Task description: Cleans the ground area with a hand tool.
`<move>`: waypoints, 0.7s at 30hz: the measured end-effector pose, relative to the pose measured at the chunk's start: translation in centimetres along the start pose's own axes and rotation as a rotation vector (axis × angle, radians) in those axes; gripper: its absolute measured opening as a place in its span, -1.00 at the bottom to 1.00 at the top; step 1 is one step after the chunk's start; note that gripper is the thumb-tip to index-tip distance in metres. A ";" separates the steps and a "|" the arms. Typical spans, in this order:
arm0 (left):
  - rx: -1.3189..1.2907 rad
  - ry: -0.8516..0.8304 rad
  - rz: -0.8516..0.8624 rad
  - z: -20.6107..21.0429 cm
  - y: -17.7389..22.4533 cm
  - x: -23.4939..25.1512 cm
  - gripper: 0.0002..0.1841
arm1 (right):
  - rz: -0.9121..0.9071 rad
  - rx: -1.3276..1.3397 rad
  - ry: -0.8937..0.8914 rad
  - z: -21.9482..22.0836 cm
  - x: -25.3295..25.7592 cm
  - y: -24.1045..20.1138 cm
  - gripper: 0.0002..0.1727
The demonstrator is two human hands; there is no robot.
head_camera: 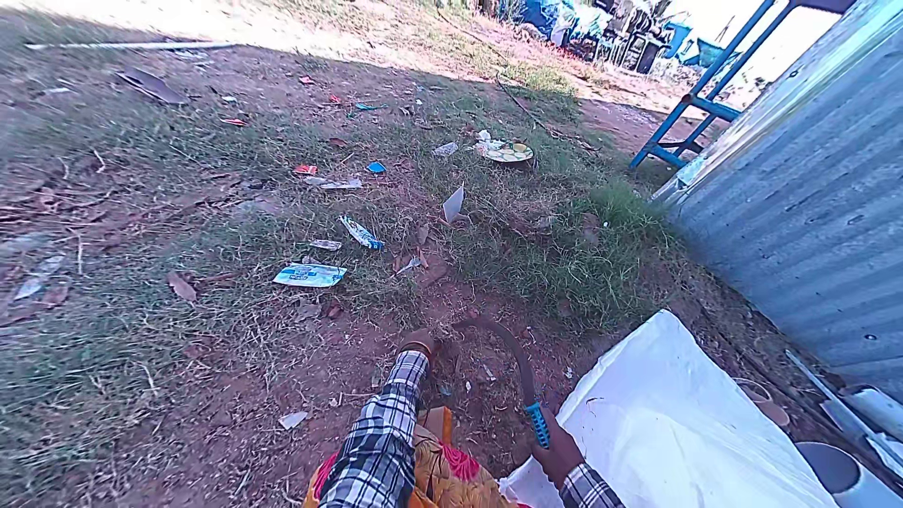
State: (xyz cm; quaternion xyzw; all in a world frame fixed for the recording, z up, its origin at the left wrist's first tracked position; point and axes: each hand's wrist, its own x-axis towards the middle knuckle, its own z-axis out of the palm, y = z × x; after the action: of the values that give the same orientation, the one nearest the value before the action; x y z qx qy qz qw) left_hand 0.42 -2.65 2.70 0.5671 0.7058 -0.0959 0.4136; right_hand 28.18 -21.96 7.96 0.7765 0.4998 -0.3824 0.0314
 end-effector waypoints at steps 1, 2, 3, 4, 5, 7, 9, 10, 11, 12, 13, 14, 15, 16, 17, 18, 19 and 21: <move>-0.048 0.030 -0.004 -0.5 -0.4 -0.3 -0.43 | 0.006 0.080 0.021 0.3 -0.5 0.2 -0.08; -0.098 0.059 -0.012 -1.1 -0.7 -0.8 -0.42 | 0.012 0.155 0.040 0.5 -1.1 0.5 -0.07; -0.144 0.090 -0.024 -1.8 -1.0 -1.5 -0.41 | 0.016 0.224 0.060 0.5 -1.8 0.8 -0.06; -0.185 0.136 -0.040 -2.3 -1.1 -2.2 -0.41 | 0.015 0.292 0.077 0.4 -2.3 1.2 -0.07; -0.223 0.187 -0.058 -2.9 -1.2 -2.8 -0.41 | 0.014 0.352 0.091 0.4 -2.7 1.7 -0.11; -0.315 0.292 -0.069 -4.0 -1.9 -3.8 -0.41 | 0.012 0.455 0.110 0.5 -3.4 2.4 -0.17; -0.402 0.387 -0.068 -5.2 -2.9 -4.8 -0.40 | 0.008 0.541 0.123 1.0 -3.9 2.9 -0.18; -0.423 0.427 -0.066 -5.8 -3.4 -5.4 -0.38 | 0.004 0.575 0.122 1.2 -4.1 3.0 -0.18; -0.423 0.460 -0.064 -6.5 -3.9 -6.2 -0.37 | 0.001 0.608 0.119 1.2 -4.3 2.9 -0.19; -0.413 0.493 -0.064 -7.3 -4.0 -7.3 -0.37 | -0.004 0.638 0.115 1.0 -4.5 2.8 -0.19; -0.401 0.532 -0.062 -8.0 -4.2 -8.6 -0.40 | -0.013 0.663 0.105 0.7 -4.8 2.7 -0.19; -0.377 0.566 -0.058 -8.5 -4.5 -10.1 -0.43 | -0.024 0.678 0.097 0.4 -5.0 2.7 -0.19; -0.334 0.602 -0.048 -9.0 -5.1 -11.4 -0.46 | -0.039 0.686 0.095 0.1 -5.0 2.6 -0.19; -0.277 0.635 -0.027 -9.2 -6.1 -12.6 -0.47 | -0.054 0.687 0.098 -0.4 -5.0 2.6 -0.18; -0.210 0.681 0.013 -9.2 -7.6 -13.7 -0.46 | -0.065 0.681 0.104 -0.8 -4.9 2.7 -0.17; -0.132 0.739 0.058 -9.0 -9.8 -14.6 -0.44 | -0.073 0.663 0.117 -1.3 -4.8 2.8 -0.17; -0.059 0.806 0.086 -8.6 -12.7 -15.6 -0.45 | -0.080 0.642 0.136 -1.8 -4.6 2.9 -0.17; 0.093 0.821 -0.011 -8.6 -18.9 -19.4 -0.43 | -0.090 0.626 0.172 -2.7 -4.4 3.1 -0.17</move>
State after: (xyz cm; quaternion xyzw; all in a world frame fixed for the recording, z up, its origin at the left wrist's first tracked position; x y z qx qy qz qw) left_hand -20.02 -17.79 15.35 0.5726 0.8100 0.1046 0.0710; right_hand 31.32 -25.61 11.56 0.7550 0.3929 -0.4514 -0.2681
